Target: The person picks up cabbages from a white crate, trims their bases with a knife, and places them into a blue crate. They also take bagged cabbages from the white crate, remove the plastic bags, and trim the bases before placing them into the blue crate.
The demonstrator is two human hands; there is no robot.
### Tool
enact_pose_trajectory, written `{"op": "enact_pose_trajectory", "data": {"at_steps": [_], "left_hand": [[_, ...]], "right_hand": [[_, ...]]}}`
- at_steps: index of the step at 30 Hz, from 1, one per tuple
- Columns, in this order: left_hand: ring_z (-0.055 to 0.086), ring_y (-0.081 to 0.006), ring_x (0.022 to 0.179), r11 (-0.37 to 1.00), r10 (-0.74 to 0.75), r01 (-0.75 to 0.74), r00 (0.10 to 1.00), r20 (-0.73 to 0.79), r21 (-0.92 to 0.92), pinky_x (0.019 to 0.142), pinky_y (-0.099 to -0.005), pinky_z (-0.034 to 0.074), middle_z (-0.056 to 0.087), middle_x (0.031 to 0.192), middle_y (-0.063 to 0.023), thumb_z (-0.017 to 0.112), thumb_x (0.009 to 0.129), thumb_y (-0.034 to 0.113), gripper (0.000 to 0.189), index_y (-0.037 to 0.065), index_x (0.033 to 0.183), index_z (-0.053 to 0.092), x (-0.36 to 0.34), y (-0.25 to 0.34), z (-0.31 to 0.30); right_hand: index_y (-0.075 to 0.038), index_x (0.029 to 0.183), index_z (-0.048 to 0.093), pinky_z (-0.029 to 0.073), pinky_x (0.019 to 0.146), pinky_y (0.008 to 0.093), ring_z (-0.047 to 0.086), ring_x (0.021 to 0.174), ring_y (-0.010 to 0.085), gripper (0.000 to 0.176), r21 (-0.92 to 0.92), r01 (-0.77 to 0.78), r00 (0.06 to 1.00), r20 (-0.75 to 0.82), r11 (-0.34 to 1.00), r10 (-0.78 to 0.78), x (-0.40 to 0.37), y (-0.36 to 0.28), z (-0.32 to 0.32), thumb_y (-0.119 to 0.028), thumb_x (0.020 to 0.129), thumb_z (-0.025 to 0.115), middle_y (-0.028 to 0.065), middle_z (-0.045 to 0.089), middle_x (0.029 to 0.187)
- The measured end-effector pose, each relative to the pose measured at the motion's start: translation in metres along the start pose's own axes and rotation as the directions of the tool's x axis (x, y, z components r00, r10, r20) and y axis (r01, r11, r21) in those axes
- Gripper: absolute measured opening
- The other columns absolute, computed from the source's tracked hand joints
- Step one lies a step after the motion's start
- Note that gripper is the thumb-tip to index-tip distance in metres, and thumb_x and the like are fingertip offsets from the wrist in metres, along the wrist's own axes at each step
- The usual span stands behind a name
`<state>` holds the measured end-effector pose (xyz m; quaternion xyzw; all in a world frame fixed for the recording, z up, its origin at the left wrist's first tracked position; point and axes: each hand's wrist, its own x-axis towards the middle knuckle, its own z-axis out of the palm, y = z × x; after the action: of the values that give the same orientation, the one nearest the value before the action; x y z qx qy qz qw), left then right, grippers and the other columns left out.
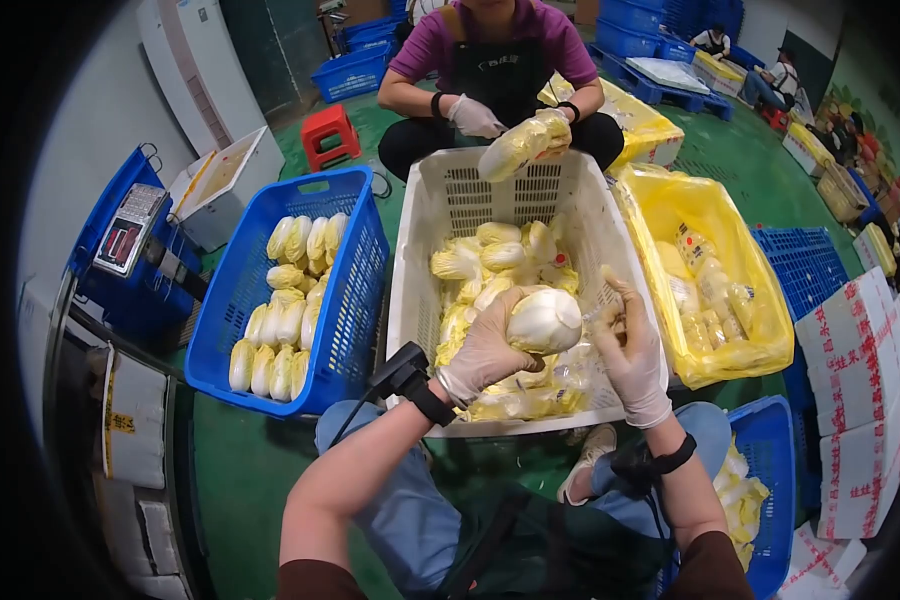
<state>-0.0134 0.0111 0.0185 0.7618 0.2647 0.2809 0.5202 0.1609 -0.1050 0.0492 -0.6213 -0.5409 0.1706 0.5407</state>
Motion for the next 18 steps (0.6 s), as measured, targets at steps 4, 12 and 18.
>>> {"op": "enact_pose_trajectory", "data": {"at_steps": [4, 12, 18], "left_hand": [[0.055, -0.0177, 0.104, 0.975, -0.182, 0.186, 0.982, 0.049, -0.117, 0.089, -0.0298, 0.048, 0.057, 0.11, -0.0053, 0.078, 0.048, -0.006, 0.084, 0.006, 0.126, 0.048, 0.0, -0.001, 0.008], [0.057, -0.0278, 0.103, 0.98, -0.195, 0.193, 0.98, 0.028, 0.054, 0.091, -0.0332, 0.045, 0.059, 0.108, -0.0142, 0.078, 0.051, 0.004, 0.082, 0.004, 0.126, 0.045, -0.002, -0.004, 0.008], [0.057, -0.0282, 0.102, 0.98, -0.164, 0.16, 0.986, 0.022, 0.117, 0.091, -0.0342, 0.045, 0.058, 0.108, -0.0145, 0.077, 0.053, 0.003, 0.076, 0.004, 0.122, 0.046, -0.006, 0.004, 0.007]], "right_hand": [[-0.01, 0.144, 0.034, 0.047, 0.06, 0.0349, 0.056, 0.06, 0.0257, 0.073, -0.313, 0.139, 0.99, 0.031, 0.939, -0.136, 0.0, 0.007, -0.001, -0.002, 0.076, 0.056, 0.0136, 0.053, 0.067], [-0.013, 0.147, 0.031, 0.045, 0.051, 0.0356, 0.057, 0.051, 0.0235, 0.087, -0.55, 0.317, 0.948, 0.152, 0.773, -0.281, -0.005, 0.018, 0.008, -0.003, 0.066, 0.062, 0.0089, 0.059, 0.068], [-0.014, 0.146, 0.033, 0.047, 0.054, 0.0362, 0.057, 0.055, 0.0288, 0.081, -0.546, 0.318, 0.945, 0.113, 0.775, -0.308, -0.005, 0.025, 0.015, -0.01, 0.074, 0.07, 0.0123, 0.054, 0.063]]}}
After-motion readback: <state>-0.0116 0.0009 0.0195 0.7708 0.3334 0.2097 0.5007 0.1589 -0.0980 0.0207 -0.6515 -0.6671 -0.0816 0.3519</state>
